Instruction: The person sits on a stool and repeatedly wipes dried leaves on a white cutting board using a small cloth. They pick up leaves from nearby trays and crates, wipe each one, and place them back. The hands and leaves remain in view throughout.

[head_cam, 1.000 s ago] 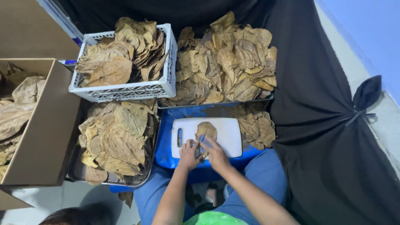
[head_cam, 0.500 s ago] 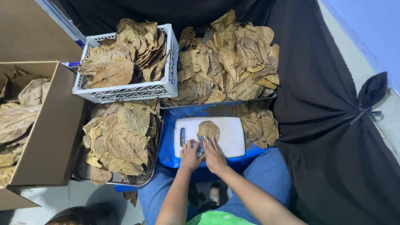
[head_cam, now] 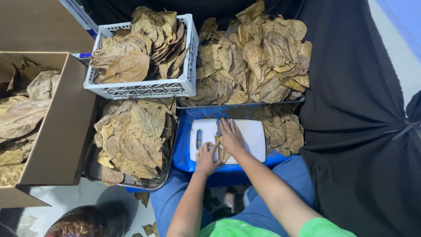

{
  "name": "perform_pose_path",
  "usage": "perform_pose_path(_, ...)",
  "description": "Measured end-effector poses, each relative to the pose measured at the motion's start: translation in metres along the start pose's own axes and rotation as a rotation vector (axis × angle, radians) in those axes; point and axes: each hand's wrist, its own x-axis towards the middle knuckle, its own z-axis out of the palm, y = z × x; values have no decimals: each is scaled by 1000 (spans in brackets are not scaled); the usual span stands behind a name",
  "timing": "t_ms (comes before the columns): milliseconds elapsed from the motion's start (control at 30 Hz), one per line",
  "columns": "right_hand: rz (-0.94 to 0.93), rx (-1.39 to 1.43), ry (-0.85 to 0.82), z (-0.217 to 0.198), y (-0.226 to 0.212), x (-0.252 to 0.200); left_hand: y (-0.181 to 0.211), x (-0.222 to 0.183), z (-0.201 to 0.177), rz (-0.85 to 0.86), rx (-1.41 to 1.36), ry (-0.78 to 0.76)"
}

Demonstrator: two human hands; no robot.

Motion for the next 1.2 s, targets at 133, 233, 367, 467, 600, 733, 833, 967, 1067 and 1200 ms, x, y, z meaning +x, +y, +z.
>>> perform_pose_path(133,-60,-35,131,47,31,24,-6,2,4,26,-46,1)
perform_pose_path(233,-120,166,244,25,36,2,-9,6,8,27,-67,12)
perform_pose_path(367,-167,481,314,26,30,-40,-6,4,7,0,-83,17)
perform_pose_path(467,-204,559,379,29,11,-79,-3,4,7,-16,-98,30)
perform_pose_path(600,-238,454,364,35,-24,-125,-3,3,9,-41,-61,26)
perform_pose_path(733,-140,312,11,22,-30,-138,1,1,4,-45,-51,23)
perform_pose_path(833,-178,175,129,45,-16,-119,8,-8,-5,-58,-60,-8)
perform_pose_path(967,-158,143,170,42,-6,-94,10,-7,-9,-49,-60,-9)
perform_pose_path(1067,-137,103,215,29,-7,-81,11,-9,-11,-45,-41,-15)
perform_pose_path(1200,-77,41,137,29,1,-40,13,-10,-14,-41,-58,-14)
